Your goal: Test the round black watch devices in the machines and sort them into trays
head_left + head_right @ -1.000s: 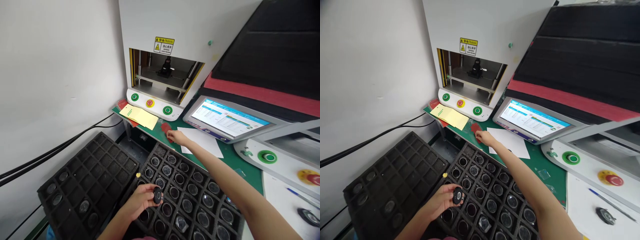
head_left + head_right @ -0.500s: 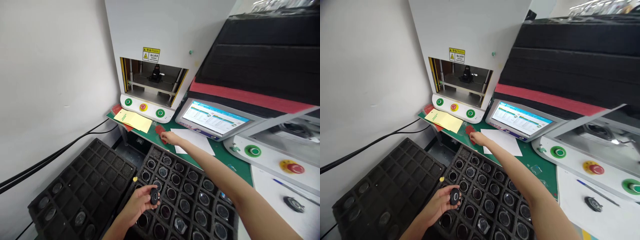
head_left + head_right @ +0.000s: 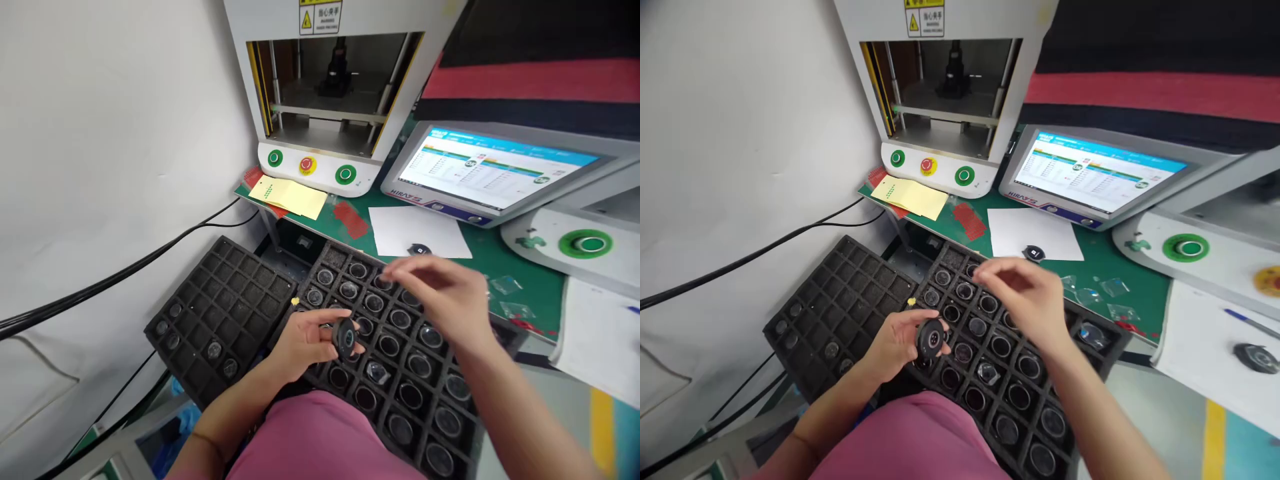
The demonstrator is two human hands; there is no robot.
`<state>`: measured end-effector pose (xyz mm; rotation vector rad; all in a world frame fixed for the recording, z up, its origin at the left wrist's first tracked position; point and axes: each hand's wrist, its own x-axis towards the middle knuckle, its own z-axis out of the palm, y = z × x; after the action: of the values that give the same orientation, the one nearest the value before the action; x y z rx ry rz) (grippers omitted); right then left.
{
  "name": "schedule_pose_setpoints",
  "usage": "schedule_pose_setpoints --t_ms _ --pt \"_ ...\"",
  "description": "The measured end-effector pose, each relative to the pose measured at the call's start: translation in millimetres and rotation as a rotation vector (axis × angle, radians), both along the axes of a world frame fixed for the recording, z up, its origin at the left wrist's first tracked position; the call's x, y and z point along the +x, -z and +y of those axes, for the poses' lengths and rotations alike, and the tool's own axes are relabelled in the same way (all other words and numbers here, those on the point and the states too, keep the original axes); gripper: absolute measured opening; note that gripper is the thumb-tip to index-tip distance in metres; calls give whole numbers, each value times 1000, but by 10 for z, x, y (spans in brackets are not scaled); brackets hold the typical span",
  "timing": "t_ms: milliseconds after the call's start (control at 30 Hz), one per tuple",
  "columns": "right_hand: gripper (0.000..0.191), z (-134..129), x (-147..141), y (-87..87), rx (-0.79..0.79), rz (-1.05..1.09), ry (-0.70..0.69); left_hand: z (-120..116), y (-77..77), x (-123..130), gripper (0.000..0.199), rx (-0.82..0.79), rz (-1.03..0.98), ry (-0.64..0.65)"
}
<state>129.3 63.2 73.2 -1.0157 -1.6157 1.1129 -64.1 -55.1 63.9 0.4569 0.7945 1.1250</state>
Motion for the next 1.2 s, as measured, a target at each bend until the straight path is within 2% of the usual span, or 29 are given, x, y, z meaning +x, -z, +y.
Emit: schedule_pose_setpoints --t_ms 100,200,300,333,400,467,533,600,667,733,833,933,1033,1133,1200 --pt "10 -626 37 -118 -81 296 22 -62 -110 120 54 77 53 -5" --pt "10 -951 19 -133 -188 417 25 -86 -212 235 62 147 134 -8" --pt "4 -1082 34 -117 -198 455 104 -79 -292 311 65 146 151 21" --pt "7 -1111 52 -116 -174 440 149 -73 -311 327 64 134 133 44" --pt "25 -1163 104 -129 -88 357 196 -55 -331 349 64 80 80 131" --pt "41 -1203 174 -166 -13 238 123 -34 -328 368 65 -3 43 248" --pt "47 -1221 252 -216 -13 166 -25 -17 -310 394 63 -71 48 356" --pt "46 -1216 326 -257 -103 197 -130 -12 -294 431 61 -104 83 434" --pt "44 -1200 380 -260 -248 325 -147 -25 -294 475 56 -84 133 459" --pt "43 -1187 401 -215 -397 505 -80 -50 -318 519 49 29 234 360" --pt "44 -1190 366 -108 -580 768 97 -75 -365 574 52 362 481 158" --pt "51 -1214 287 -54 -756 922 159 -39 -360 614 62 627 643 145" --pt "56 -1223 219 -83 -900 970 162 48 -283 639 63 851 669 88" --pt "52 -1216 201 -138 -925 939 186 125 -213 638 71 1022 679 -9" --pt "41 -1222 220 -172 -798 889 274 146 -213 622 69 1016 744 -46"
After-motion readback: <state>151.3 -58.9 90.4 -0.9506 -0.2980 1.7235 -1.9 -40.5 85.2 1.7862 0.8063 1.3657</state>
